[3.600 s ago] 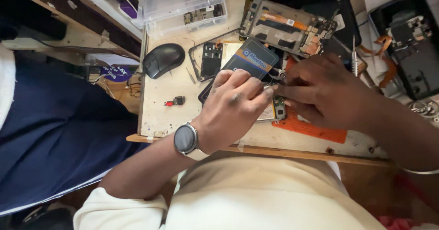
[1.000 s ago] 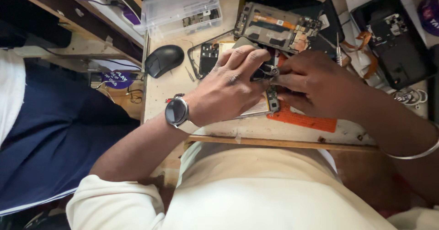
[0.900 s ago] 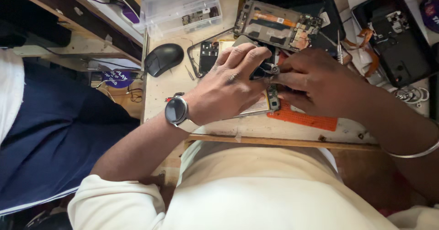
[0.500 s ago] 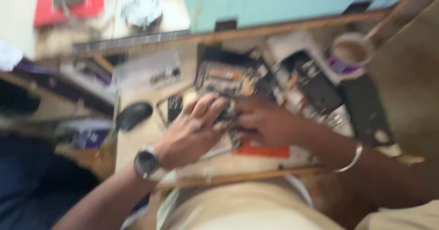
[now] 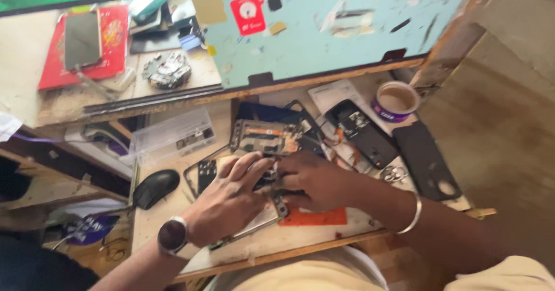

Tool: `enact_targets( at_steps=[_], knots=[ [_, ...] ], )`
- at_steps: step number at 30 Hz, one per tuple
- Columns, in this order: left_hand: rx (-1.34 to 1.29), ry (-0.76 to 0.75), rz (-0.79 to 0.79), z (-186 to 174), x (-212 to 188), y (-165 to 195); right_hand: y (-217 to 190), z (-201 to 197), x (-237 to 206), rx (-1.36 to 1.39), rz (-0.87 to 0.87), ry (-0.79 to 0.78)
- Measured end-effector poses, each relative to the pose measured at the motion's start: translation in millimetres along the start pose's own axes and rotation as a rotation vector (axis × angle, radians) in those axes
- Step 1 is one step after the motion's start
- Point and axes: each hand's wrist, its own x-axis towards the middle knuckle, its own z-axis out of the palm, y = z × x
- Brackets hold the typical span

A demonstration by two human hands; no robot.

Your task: The person repairs a disassembled smartphone at a workbench. They hold the phone, use a screwdriver on its internals, handle a replacement display still in its packaging, use pliers on the board, and press the new display onto the phone body.

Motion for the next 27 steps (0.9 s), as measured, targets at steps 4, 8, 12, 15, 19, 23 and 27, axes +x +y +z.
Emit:
enact_targets(
  at_steps=[4,8,12,15,19,23,27],
  knots=[
    [0.068,0.019,0.075,7.3,-7.9,-8.9,1.6,7.2,6.8,0.124,-0.02,-0.038],
    [0.09,-0.057,0.072,16.1,-25.9,-11.8,6.8,12.4,13.4,0.005,-0.087,-0.045],
    [0.074,-0.103,0.06,17.9,-29.0,-9.9,6.9,12.6,13.7,-0.021,-0.118,-0.05],
    [0.022,-0.111,-0.02,16.1,-24.3,-4.1,6.8,12.6,14.2,-0.004,-0.1,-0.101],
    [-0.018,-0.032,-0.121,14.7,-24.2,-0.1,4.9,12.8,11.4,-0.058,-0.1,-0.073],
    [-0.043,-0.021,-0.124,20.1,-30.1,0.2,3.8,12.5,6.5,-0.105,-0.091,-0.09],
    [-0.07,0.022,-0.105,25.7,-34.1,-6.8,5.4,13.8,5.4,-0.12,-0.084,-0.088]
  ],
)
